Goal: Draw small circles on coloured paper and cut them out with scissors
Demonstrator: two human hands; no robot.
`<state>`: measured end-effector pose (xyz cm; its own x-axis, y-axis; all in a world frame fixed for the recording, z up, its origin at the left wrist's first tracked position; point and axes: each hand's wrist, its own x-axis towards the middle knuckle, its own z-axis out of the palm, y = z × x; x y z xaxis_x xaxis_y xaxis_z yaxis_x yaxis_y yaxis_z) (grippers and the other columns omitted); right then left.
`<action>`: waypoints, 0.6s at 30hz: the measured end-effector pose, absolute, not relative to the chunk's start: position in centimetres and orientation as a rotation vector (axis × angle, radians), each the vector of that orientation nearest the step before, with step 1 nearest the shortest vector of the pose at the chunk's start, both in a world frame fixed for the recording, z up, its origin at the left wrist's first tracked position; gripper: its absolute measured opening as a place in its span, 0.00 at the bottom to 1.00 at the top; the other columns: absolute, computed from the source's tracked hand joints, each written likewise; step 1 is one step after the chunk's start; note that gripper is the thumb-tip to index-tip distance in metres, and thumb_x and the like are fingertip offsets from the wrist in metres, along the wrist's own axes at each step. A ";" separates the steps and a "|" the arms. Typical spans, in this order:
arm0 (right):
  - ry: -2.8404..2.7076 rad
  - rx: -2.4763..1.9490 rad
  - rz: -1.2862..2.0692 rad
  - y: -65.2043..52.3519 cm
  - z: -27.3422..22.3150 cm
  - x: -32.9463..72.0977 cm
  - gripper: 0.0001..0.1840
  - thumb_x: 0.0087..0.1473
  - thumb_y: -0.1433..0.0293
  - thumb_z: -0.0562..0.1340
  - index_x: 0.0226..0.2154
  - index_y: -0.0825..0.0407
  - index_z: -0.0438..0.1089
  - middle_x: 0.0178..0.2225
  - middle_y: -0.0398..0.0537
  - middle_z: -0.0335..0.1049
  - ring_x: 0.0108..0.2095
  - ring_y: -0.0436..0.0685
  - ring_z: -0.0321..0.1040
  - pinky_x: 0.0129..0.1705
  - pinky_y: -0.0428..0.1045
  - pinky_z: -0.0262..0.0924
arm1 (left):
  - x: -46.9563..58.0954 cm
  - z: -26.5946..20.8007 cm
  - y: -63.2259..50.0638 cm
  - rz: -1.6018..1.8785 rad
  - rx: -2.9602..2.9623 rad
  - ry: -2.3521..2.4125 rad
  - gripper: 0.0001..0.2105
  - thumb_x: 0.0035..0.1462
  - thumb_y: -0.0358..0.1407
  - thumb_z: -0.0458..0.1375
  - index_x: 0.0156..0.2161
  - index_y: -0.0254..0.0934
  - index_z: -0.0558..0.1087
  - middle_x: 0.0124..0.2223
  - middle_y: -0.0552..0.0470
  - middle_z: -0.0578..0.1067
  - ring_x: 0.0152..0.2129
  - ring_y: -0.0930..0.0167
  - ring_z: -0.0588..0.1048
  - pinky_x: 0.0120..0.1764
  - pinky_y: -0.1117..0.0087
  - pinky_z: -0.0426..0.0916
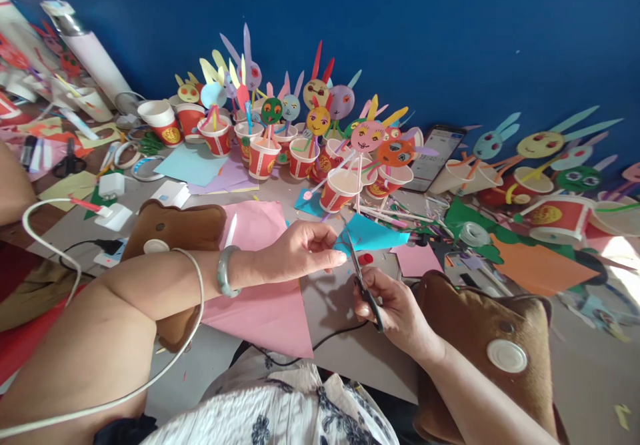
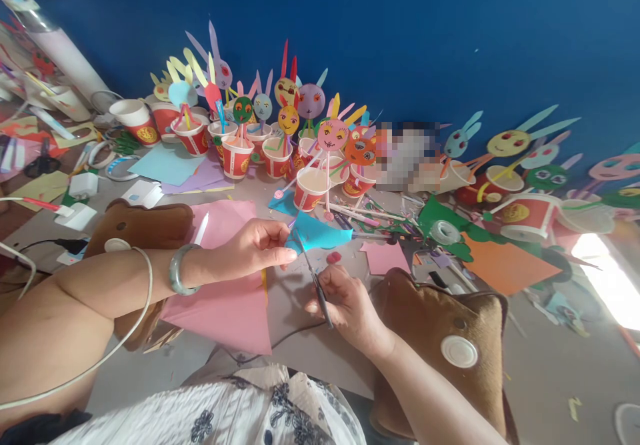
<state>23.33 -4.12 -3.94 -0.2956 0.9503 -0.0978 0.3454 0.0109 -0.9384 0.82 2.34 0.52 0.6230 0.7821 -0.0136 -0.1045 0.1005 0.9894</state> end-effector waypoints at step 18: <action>-1.749 -1.325 1.262 -4.0 -3.9 23.6 0.29 0.44 0.43 0.68 0.25 0.51 0.62 0.24 0.43 0.64 0.23 0.50 0.60 0.24 0.47 0.57 | 0.7 0.6 2.5 0.733 1.317 0.650 0.06 0.52 0.32 0.61 0.28 0.34 0.68 0.25 0.57 0.70 0.24 0.77 0.72 0.31 0.74 0.68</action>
